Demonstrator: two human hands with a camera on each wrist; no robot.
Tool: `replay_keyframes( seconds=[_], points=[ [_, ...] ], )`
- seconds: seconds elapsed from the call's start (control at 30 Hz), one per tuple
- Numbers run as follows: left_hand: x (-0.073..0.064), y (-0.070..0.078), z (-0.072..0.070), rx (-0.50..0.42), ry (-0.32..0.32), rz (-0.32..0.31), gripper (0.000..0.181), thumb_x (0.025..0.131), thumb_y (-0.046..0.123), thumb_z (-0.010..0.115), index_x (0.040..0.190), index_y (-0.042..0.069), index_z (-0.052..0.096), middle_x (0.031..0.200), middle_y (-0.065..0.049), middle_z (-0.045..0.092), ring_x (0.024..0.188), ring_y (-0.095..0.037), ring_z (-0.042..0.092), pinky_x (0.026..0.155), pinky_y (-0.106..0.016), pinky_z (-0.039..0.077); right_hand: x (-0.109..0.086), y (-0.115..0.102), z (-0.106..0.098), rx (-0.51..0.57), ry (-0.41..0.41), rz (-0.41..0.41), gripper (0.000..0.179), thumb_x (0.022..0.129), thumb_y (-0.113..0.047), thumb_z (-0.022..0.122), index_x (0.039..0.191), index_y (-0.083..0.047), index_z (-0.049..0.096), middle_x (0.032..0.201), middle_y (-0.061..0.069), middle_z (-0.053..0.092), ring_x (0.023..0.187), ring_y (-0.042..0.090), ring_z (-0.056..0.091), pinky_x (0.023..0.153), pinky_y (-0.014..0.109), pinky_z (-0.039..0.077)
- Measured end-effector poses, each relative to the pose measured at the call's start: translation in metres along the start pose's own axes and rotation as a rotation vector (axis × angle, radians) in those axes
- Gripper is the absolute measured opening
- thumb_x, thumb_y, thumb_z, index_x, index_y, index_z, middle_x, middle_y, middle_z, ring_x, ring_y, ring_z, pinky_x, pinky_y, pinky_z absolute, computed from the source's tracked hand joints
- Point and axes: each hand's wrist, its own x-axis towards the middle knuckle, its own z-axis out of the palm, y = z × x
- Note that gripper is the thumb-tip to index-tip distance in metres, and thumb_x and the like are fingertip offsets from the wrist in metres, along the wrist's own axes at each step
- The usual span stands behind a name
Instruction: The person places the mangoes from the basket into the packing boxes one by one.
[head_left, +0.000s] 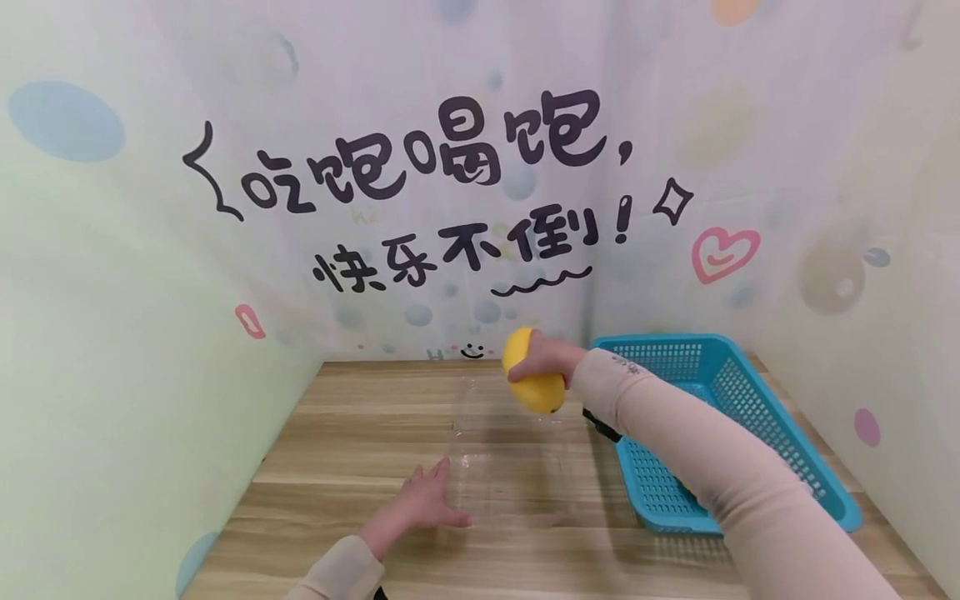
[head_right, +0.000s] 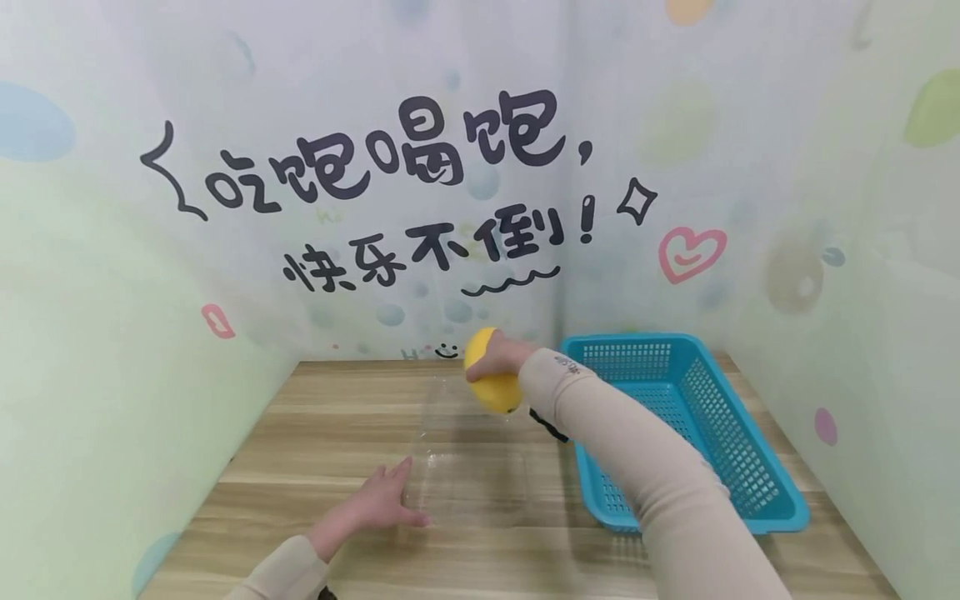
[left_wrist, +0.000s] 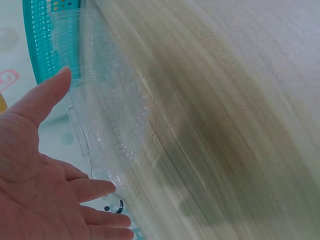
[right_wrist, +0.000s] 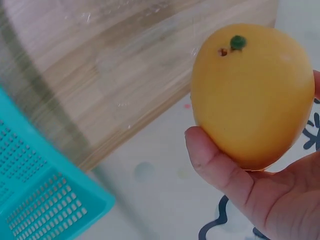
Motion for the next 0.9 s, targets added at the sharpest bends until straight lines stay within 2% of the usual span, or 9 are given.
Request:
replay_keyframes(
  seconds=[0.23, 0.4, 0.53, 0.67, 0.8, 0.9],
  points=[
    [0.0, -0.001, 0.0, -0.006, -0.004, 0.006, 0.101, 0.069, 0.039, 0.077, 0.138, -0.011, 0.025, 0.144, -0.027, 0.026, 0.127, -0.059, 0.015, 0.103, -0.067, 0.014, 0.007, -0.006, 0.028, 0.041, -0.031, -0.036, 0.083, 0.07, -0.032, 0.072, 0.132, -0.01, 0.022, 0.103, 0.014, 0.048, 0.085, 0.027, 0.054, 0.062, 0.036, 0.052],
    [0.001, -0.003, 0.001, -0.006, 0.002, 0.006, 0.101, 0.068, 0.04, 0.077, 0.138, -0.011, 0.025, 0.144, -0.026, 0.027, 0.127, -0.059, 0.016, 0.102, -0.067, 0.015, 0.012, -0.005, 0.051, 0.087, -0.043, -0.049, 0.089, 0.071, -0.029, 0.072, 0.137, -0.009, 0.017, 0.1, 0.014, 0.048, 0.082, 0.027, 0.054, 0.061, 0.036, 0.052],
    [0.001, -0.003, 0.001, -0.013, 0.015, 0.01, 0.101, 0.068, 0.04, 0.077, 0.138, -0.011, 0.026, 0.144, -0.026, 0.028, 0.126, -0.059, 0.017, 0.103, -0.066, 0.016, 0.023, 0.002, 0.072, 0.015, 0.004, -0.085, 0.084, 0.068, -0.031, 0.074, 0.132, -0.004, 0.027, 0.096, 0.013, 0.05, 0.079, 0.025, 0.055, 0.056, 0.037, 0.051],
    [0.0, -0.003, 0.0, -0.014, 0.022, 0.019, 0.102, 0.067, 0.04, 0.077, 0.138, -0.012, 0.026, 0.144, -0.027, 0.028, 0.126, -0.059, 0.018, 0.103, -0.066, 0.016, 0.036, 0.013, 0.093, -0.068, 0.04, -0.121, 0.088, 0.067, -0.033, 0.074, 0.134, 0.0, 0.028, 0.095, 0.011, 0.049, 0.078, 0.023, 0.053, 0.057, 0.035, 0.05],
    [-0.001, -0.004, 0.001, -0.012, 0.023, 0.022, 0.102, 0.067, 0.041, 0.077, 0.138, -0.012, 0.025, 0.144, -0.027, 0.028, 0.125, -0.06, 0.019, 0.103, -0.066, 0.017, 0.039, 0.019, 0.11, -0.141, 0.054, -0.149, 0.094, 0.068, -0.031, 0.074, 0.138, 0.003, 0.021, 0.103, 0.013, 0.049, 0.086, 0.023, 0.051, 0.072, 0.036, 0.05],
    [-0.001, -0.004, 0.002, -0.024, 0.024, 0.024, 0.103, 0.067, 0.041, 0.077, 0.138, -0.012, 0.024, 0.144, -0.027, 0.028, 0.124, -0.06, 0.019, 0.103, -0.066, 0.018, 0.035, 0.02, 0.12, -0.22, 0.057, -0.133, 0.099, 0.069, -0.034, 0.073, 0.142, 0.001, 0.016, 0.118, 0.019, 0.048, 0.093, 0.025, 0.051, 0.081, 0.039, 0.048]
  ],
)
